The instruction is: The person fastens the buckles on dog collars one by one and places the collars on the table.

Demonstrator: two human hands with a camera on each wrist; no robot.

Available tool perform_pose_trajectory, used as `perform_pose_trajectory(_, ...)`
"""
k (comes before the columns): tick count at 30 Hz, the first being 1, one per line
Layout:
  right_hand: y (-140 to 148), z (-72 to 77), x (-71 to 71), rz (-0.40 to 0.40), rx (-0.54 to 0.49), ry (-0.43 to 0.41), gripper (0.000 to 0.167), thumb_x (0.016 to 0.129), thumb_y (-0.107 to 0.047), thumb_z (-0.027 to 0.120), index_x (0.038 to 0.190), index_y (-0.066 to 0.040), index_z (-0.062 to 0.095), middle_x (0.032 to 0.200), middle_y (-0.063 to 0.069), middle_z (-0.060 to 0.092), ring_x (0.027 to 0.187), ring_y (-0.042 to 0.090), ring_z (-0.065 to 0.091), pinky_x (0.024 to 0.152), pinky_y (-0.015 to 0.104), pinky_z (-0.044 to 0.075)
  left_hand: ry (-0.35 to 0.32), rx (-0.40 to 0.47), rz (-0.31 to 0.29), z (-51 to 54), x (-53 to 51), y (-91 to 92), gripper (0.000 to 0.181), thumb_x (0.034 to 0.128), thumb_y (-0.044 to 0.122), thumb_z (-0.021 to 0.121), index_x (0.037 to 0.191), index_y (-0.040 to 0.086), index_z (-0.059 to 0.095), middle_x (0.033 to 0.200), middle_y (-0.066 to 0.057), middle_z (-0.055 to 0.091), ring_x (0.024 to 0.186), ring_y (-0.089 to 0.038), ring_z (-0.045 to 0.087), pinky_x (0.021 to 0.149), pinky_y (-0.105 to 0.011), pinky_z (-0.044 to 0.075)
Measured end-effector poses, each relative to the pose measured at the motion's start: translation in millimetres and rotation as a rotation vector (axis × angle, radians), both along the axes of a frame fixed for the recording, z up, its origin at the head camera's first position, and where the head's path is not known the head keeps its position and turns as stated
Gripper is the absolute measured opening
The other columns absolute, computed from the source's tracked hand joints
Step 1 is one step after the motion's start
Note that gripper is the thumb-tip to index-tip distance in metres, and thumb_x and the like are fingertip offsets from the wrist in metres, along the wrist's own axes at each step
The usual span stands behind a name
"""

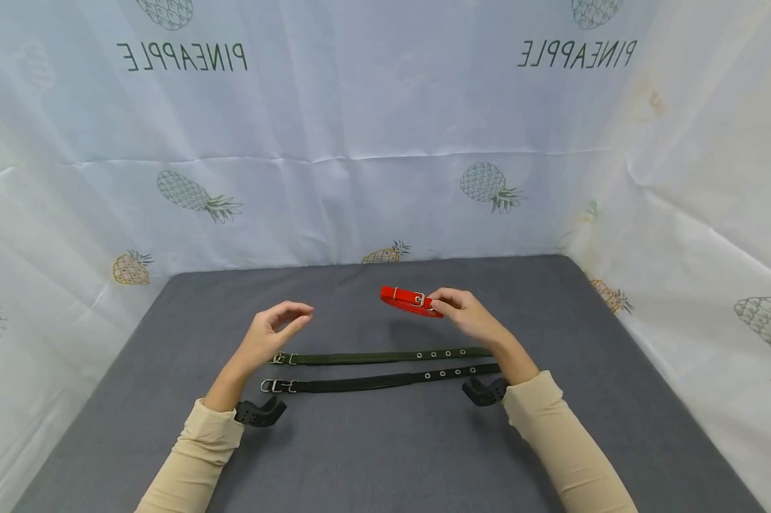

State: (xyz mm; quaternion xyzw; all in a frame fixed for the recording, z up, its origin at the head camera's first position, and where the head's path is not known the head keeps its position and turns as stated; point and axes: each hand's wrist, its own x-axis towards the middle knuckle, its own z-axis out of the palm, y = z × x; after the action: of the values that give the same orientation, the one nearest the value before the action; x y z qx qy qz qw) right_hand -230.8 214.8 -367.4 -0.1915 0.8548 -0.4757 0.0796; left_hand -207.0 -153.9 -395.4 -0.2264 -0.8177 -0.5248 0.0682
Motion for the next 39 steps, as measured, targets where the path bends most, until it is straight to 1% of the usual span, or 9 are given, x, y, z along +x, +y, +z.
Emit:
perform_pose_trajectory(8, 11.2, -8.4, -7.1, -0.021, 0.06, 0.085, 0.022, 0.1, -0.014, 0.052, 0.11, 0.002, 0.063, 0.103, 0.018, 0.063, 0.083, 0.007, 0.05, 0.074, 0.027, 0.043, -0.012, -0.025, 0.024, -5.8, 0.6, -10.2, 0.022, 0.0954, 0.015, 0.061, 0.114, 0.005, 0.066, 0.112, -0.015, 0.069, 0.096, 0.007, 0.06, 0.092, -0.027, 0.052)
perform_pose_trajectory(12, 16.2, -14.1, -10.9, -0.03, 0.08, 0.127, 0.021, 0.099, -0.014, 0.054, 0.108, 0.003, 0.064, 0.099, 0.015, 0.064, 0.078, 0.005, 0.049, 0.07, 0.025, 0.042, -0.016, -0.032, 0.027, -9.7, 2.0, -15.1, 0.022, 0.0957, 0.014, 0.06, 0.115, 0.005, 0.066, 0.113, -0.016, 0.068, 0.097, 0.006, 0.06, 0.091, -0.028, 0.052)
perform_pose_trajectory(16, 19.6, -19.8, -14.1, -0.042, 0.099, 0.147, 0.021, 0.098, -0.013, 0.055, 0.108, 0.003, 0.064, 0.1, 0.02, 0.065, 0.076, 0.003, 0.049, 0.068, 0.024, 0.042, -0.004, -0.041, 0.034, -14.9, 3.3, -20.7, 0.022, 0.0959, 0.011, 0.059, 0.115, 0.003, 0.065, 0.111, -0.018, 0.068, 0.097, -0.002, 0.063, 0.088, -0.026, 0.053)
perform_pose_trajectory(21, 22.0, -26.0, -16.7, -0.076, 0.143, 0.166, 0.022, 0.098, -0.011, 0.055, 0.11, 0.006, 0.064, 0.105, 0.026, 0.064, 0.082, 0.013, 0.055, 0.071, 0.027, 0.045, -0.009, -0.051, 0.043, -20.2, 4.9, -26.6, 0.022, 0.0962, 0.011, 0.058, 0.115, 0.003, 0.065, 0.111, -0.021, 0.067, 0.095, -0.011, 0.065, 0.087, -0.026, 0.052)
perform_pose_trajectory(27, 25.7, -35.2, -19.9, -0.116, 0.226, 0.234, 0.021, 0.097, -0.009, 0.056, 0.108, 0.007, 0.065, 0.106, 0.023, 0.065, 0.099, 0.035, 0.059, 0.082, 0.046, 0.049, -0.054, -0.059, 0.048, -21.4, 7.5, -31.1, 0.024, 0.0972, 0.016, 0.058, 0.118, 0.005, 0.064, 0.114, -0.022, 0.066, 0.097, -0.021, 0.065, 0.086, -0.023, 0.051)
perform_pose_trajectory(29, 27.2, -38.3, -21.1, -0.124, 0.252, 0.259, 0.02, 0.096, -0.009, 0.057, 0.107, 0.006, 0.065, 0.104, 0.022, 0.065, 0.097, 0.035, 0.059, 0.083, 0.049, 0.049, -0.065, -0.061, 0.044, -21.5, 8.0, -32.1, 0.024, 0.0976, 0.017, 0.057, 0.118, 0.006, 0.064, 0.115, -0.023, 0.066, 0.098, -0.025, 0.064, 0.086, -0.024, 0.051)
perform_pose_trajectory(31, 28.9, -41.4, -22.9, -0.125, 0.277, 0.288, 0.017, 0.095, -0.008, 0.058, 0.105, 0.004, 0.066, 0.1, 0.02, 0.065, 0.091, 0.03, 0.058, 0.079, 0.046, 0.048, -0.073, -0.06, 0.045, -22.1, 8.2, -33.0, 0.024, 0.0975, 0.017, 0.057, 0.118, 0.005, 0.064, 0.115, -0.024, 0.065, 0.098, -0.026, 0.064, 0.086, -0.027, 0.051)
perform_pose_trajectory(35, 31.1, -48.7, -26.4, -0.118, 0.302, 0.351, 0.013, 0.093, -0.004, 0.06, 0.101, 0.003, 0.067, 0.094, 0.016, 0.064, 0.08, 0.018, 0.054, 0.072, 0.037, 0.048, -0.074, -0.063, 0.054, -24.5, 8.2, -34.9, 0.024, 0.0973, 0.016, 0.057, 0.118, 0.004, 0.064, 0.114, -0.025, 0.065, 0.094, -0.012, 0.064, 0.087, -0.03, 0.052)
perform_pose_trajectory(39, 32.0, -55.0, -29.4, -0.109, 0.312, 0.398, 0.011, 0.091, -0.002, 0.062, 0.097, 0.004, 0.068, 0.089, 0.015, 0.064, 0.075, 0.014, 0.052, 0.068, 0.031, 0.047, -0.073, -0.058, 0.059, -26.2, 8.0, -36.9, 0.024, 0.0973, 0.015, 0.057, 0.118, 0.003, 0.064, 0.113, -0.026, 0.065, 0.09, 0.003, 0.06, 0.087, -0.029, 0.052)
